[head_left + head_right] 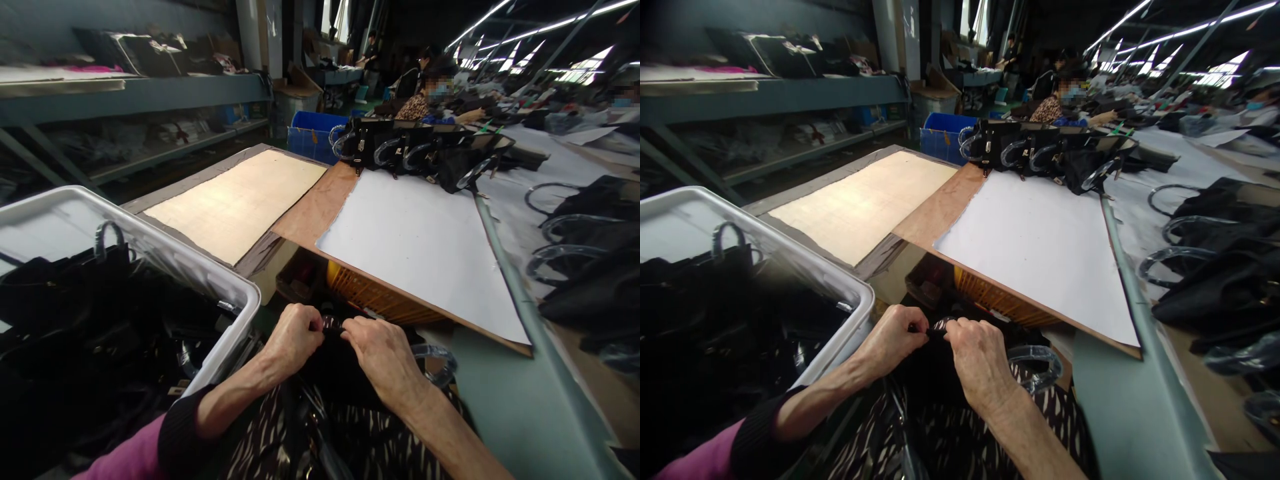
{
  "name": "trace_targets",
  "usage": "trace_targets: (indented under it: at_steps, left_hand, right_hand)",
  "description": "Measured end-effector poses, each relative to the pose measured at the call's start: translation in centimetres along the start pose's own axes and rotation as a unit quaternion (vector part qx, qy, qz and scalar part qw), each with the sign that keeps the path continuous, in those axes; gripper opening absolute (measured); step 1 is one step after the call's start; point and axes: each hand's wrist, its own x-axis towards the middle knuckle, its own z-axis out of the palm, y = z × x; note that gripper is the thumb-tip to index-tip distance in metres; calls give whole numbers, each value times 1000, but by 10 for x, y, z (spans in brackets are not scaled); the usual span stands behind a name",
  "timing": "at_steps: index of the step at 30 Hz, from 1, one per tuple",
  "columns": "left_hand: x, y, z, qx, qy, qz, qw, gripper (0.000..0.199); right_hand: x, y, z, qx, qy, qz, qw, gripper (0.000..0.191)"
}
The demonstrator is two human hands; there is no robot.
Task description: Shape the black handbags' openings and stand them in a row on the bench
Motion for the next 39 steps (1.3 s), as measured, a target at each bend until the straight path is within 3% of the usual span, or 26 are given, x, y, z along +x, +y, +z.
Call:
trace_targets:
  at_steps: [6, 10, 12, 15, 17, 21, 27, 36, 39]
  left_hand:
    - [-9, 1, -4, 8, -18, 7, 1000, 7]
    - [-21, -1, -19, 82, -12, 23, 996, 62]
    - [-21, -8, -28, 113, -37, 11, 993, 69]
    - [-13, -20, -38, 108, -114, 21, 987, 56]
    - [-4, -26, -41, 89, -130, 62, 986, 51]
    - [9, -29, -34, 74, -89, 157, 981, 50]
    - [9, -31, -19, 48, -49, 215, 974, 40]
    - [12, -34, -12, 36, -51, 213, 975, 50]
    - [13, -33, -13, 59, -69, 204, 975, 34]
  right_hand:
    - [7, -4, 3, 36, -10, -8, 999, 18]
    - [4, 1, 4, 15, 13, 3, 1000, 19]
    - [3, 3, -1, -9, 23, 1, 1000, 19]
    - [3, 3, -11, -47, 43, -2, 998, 19]
    - [3, 0, -17, -66, 52, -5, 996, 19]
    - [0, -4, -19, -99, 66, -5, 993, 17]
    - [-11, 8, -14, -97, 55, 39, 993, 18]
    - [-12, 22, -3, -67, 54, 59, 995, 18]
    - [-10, 20, -2, -70, 52, 58, 995, 20]
